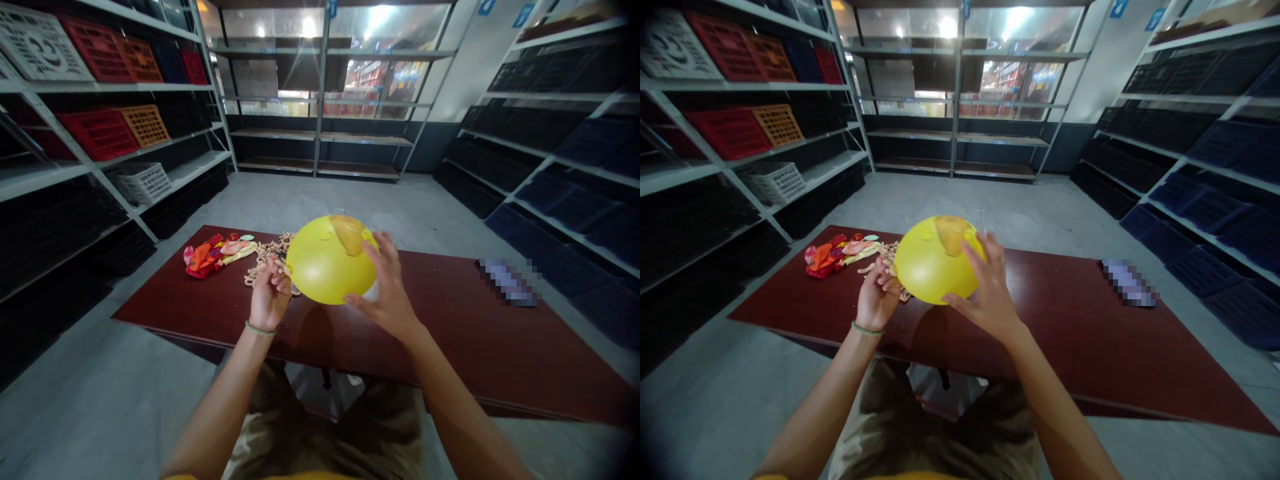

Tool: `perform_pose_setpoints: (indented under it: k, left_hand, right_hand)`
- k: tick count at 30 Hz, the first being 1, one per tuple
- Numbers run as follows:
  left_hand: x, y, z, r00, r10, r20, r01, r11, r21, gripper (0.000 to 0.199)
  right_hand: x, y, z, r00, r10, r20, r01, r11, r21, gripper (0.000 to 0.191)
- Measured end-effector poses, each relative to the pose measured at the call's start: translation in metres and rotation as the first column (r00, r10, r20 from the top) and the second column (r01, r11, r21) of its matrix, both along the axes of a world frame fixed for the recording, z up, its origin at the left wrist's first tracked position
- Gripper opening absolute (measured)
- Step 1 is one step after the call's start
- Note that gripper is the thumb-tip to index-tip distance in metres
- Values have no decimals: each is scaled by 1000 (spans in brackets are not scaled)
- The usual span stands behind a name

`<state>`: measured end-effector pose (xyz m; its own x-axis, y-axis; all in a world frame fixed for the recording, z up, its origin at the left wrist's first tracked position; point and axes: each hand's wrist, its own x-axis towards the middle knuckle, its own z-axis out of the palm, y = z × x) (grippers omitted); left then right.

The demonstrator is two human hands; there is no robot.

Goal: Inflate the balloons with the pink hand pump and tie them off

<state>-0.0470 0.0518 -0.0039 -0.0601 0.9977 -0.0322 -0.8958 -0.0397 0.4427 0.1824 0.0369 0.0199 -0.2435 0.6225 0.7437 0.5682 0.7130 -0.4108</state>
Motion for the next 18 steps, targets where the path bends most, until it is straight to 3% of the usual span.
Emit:
perform_pose_setpoints:
  k: [2,3,5,7,9,12,18]
  left_hand:
    - [-5,3,-5,995,12,96,-13,1000,14,9]
    - [-4,4,-8,992,13,124,-15,1000,13,8]
    - [5,3,-16,989,2,146,-1,1000,-8,9]
    - [20,1,-25,990,-19,139,23,999,-28,14]
    - [37,-4,-34,995,-49,92,51,998,-20,14]
    - [57,-11,-45,995,-92,-47,92,996,11,20]
    - [75,-13,-48,953,-139,-271,163,984,67,23]
  right_hand:
    - [4,4,-14,933,-13,-359,-71,973,-220,101]
    - [2,5,-22,837,-17,-547,-186,931,-313,107]
    - [-8,5,-40,595,-64,-801,-471,780,-412,109]
    - [-21,4,-54,366,-114,-923,-686,637,-351,102]
    - [-33,4,-60,209,-127,-970,-780,576,-244,96]
    - [-42,9,-60,113,-96,-989,-800,582,-148,91]
    - [-36,22,-58,103,-108,-989,-765,627,-148,66]
